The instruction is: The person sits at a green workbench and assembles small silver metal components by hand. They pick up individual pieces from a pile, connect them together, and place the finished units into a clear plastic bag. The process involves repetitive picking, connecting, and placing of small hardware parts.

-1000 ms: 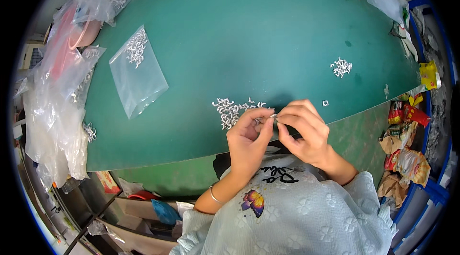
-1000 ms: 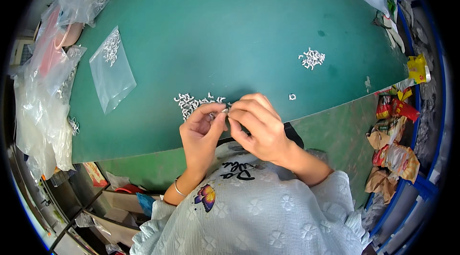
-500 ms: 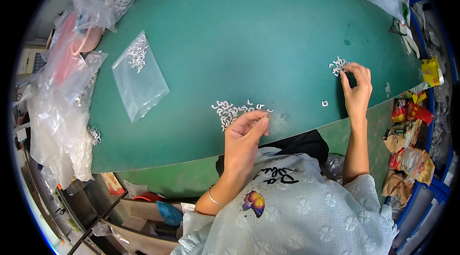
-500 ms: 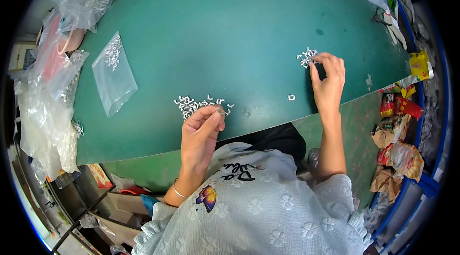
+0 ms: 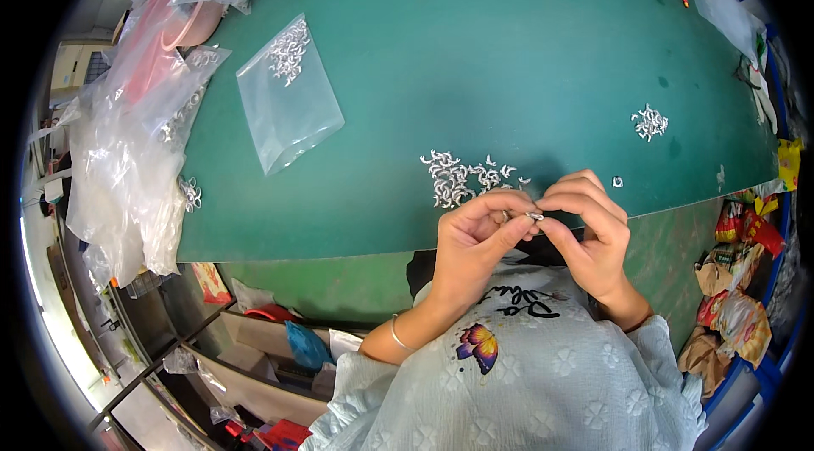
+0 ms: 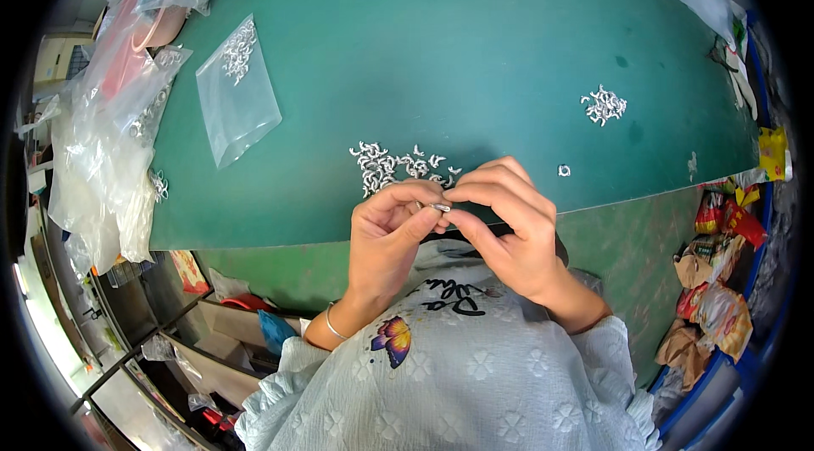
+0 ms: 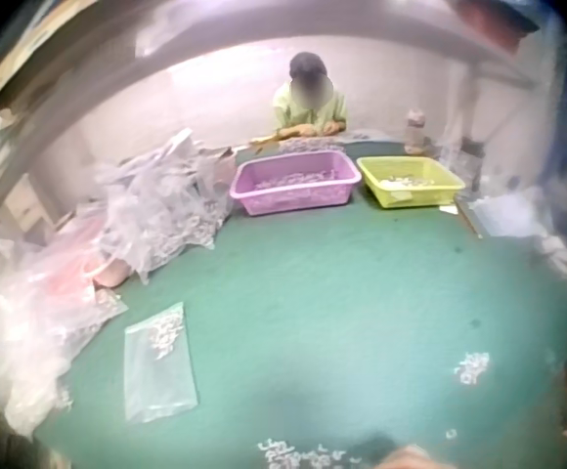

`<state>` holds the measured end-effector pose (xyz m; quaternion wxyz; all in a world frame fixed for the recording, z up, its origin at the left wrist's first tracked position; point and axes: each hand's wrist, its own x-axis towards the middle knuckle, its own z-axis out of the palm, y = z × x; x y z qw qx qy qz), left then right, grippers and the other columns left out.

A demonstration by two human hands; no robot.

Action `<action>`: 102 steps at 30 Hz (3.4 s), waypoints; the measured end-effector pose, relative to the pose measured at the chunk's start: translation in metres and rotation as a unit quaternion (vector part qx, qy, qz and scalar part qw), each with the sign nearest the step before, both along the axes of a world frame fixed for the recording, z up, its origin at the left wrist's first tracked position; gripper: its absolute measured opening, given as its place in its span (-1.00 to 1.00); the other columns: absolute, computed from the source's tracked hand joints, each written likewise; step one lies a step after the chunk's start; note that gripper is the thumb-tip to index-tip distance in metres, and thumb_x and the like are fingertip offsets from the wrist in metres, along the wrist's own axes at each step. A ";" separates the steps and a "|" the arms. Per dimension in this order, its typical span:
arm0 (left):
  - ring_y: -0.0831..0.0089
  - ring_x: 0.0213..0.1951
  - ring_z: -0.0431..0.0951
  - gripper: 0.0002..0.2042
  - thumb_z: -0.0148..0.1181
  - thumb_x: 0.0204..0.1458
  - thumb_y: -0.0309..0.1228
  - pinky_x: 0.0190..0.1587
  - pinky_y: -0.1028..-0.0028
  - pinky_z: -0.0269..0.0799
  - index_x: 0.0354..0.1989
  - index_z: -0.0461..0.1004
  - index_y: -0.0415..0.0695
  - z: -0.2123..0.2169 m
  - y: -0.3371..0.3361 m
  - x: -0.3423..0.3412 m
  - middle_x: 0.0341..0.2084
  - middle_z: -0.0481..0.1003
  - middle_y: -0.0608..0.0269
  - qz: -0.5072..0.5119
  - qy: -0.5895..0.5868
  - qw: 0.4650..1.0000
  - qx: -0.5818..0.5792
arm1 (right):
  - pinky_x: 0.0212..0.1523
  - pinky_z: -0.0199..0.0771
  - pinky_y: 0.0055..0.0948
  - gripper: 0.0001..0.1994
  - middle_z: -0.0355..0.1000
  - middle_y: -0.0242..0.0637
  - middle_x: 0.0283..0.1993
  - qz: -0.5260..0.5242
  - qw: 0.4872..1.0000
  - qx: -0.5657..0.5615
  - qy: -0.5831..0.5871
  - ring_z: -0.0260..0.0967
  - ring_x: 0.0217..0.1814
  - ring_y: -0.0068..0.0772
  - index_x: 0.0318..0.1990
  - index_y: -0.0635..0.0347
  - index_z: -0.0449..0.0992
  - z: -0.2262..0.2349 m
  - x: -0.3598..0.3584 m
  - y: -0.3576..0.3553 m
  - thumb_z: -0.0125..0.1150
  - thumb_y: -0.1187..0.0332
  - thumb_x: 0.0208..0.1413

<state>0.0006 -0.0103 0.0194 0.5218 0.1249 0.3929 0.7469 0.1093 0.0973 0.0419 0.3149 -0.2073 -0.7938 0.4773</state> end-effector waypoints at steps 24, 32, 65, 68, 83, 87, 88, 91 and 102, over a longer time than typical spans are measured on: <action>0.56 -0.39 0.38 -0.84 0.04 0.05 -0.54 -0.30 0.58 0.34 -0.20 0.40 -0.30 -0.018 -0.024 -0.010 -0.39 0.42 0.25 -0.018 -0.039 0.991 -0.129 | -0.28 0.24 -0.36 -0.86 0.40 -0.29 -0.37 -0.053 0.976 0.181 -0.105 0.30 -0.29 -0.22 -0.44 0.26 0.47 -0.042 -0.004 0.007 0.25 0.58 -0.24; 0.69 -0.35 0.36 -0.83 0.11 -0.02 -0.68 -0.28 0.67 0.34 -0.22 0.45 -0.30 -0.009 -0.014 -0.002 -0.38 0.40 0.35 -0.010 0.034 0.996 -0.080 | -0.32 0.35 -0.40 -0.83 0.43 -0.21 -0.42 0.018 0.994 0.102 -0.037 0.33 -0.37 -0.22 -0.43 0.34 0.49 -0.013 -0.008 -0.009 0.27 0.66 -0.28; 0.68 -0.47 0.29 -0.86 0.04 0.07 -0.58 -0.42 0.68 0.18 -0.21 0.43 -0.30 -0.014 -0.018 -0.008 -0.46 0.41 0.31 0.078 0.166 0.971 -0.151 | -0.26 0.34 -0.41 -0.92 0.43 -0.22 -0.38 -0.297 0.888 0.279 -0.213 0.34 -0.29 -0.29 -0.42 0.30 0.50 -0.034 0.055 0.086 0.23 0.59 -0.14; 0.68 -0.55 0.23 -0.86 -0.02 0.11 -0.54 -0.49 0.68 0.13 -0.20 0.41 -0.30 -0.020 -0.020 -0.008 -0.50 0.40 0.29 0.085 0.138 0.978 -0.129 | -0.25 0.33 -0.38 -0.87 0.42 -0.23 -0.37 -0.199 0.942 0.216 -0.160 0.33 -0.28 -0.24 -0.39 0.27 0.52 -0.021 0.035 0.053 0.26 0.58 -0.18; 0.66 -0.54 0.25 -0.85 -0.09 0.12 -0.58 -0.48 0.68 0.18 -0.21 0.40 -0.32 -0.017 -0.020 -0.006 -0.51 0.40 0.26 0.037 0.129 0.982 -0.131 | -0.38 0.34 -0.35 -0.81 0.35 -0.16 -0.37 -0.029 0.980 0.177 -0.083 0.29 -0.38 -0.16 -0.37 0.35 0.46 -0.051 -0.004 0.003 0.23 0.65 -0.23; 0.66 -0.52 0.29 -0.84 -0.02 0.09 -0.57 -0.46 0.68 0.21 -0.17 0.40 -0.32 -0.017 -0.019 -0.004 -0.49 0.42 0.26 0.011 0.138 0.979 -0.148 | -0.40 0.34 -0.45 -0.81 0.40 -0.20 -0.39 -0.044 0.998 0.024 -0.035 0.32 -0.41 -0.37 -0.30 0.37 0.46 -0.047 0.003 0.001 0.21 0.66 -0.16; 0.66 -0.50 0.30 -0.83 0.00 0.07 -0.58 -0.45 0.69 0.22 -0.17 0.40 -0.32 -0.016 -0.017 -0.002 -0.48 0.42 0.26 0.006 0.134 0.981 -0.141 | -0.40 0.34 -0.49 -0.81 0.42 -0.23 -0.39 -0.034 0.996 -0.082 -0.013 0.33 -0.41 -0.44 -0.29 0.38 0.46 -0.044 0.004 -0.004 0.19 0.66 -0.13; 0.64 -0.38 0.32 -0.74 0.09 -0.03 -0.71 -0.29 0.64 0.28 -0.12 0.39 -0.32 -0.011 -0.011 0.003 -0.37 0.40 0.29 -0.011 0.070 0.993 -0.093 | -0.37 0.35 -0.61 -0.85 0.44 -0.31 -0.37 -0.019 0.937 -0.344 0.050 0.34 -0.33 -0.63 -0.25 0.38 0.45 -0.030 0.001 -0.018 0.14 0.66 -0.03; 0.69 -0.51 0.28 -0.77 0.26 -0.21 -0.73 -0.51 0.70 0.21 -0.31 0.49 -0.29 -0.013 -0.003 0.006 -0.36 0.42 0.26 0.074 0.291 0.952 -0.066 | -0.19 0.39 -0.62 -0.89 0.44 -0.28 -0.29 -0.028 0.855 -0.503 0.121 0.39 -0.25 -0.58 -0.25 0.37 0.41 -0.038 0.000 -0.025 0.12 0.61 0.04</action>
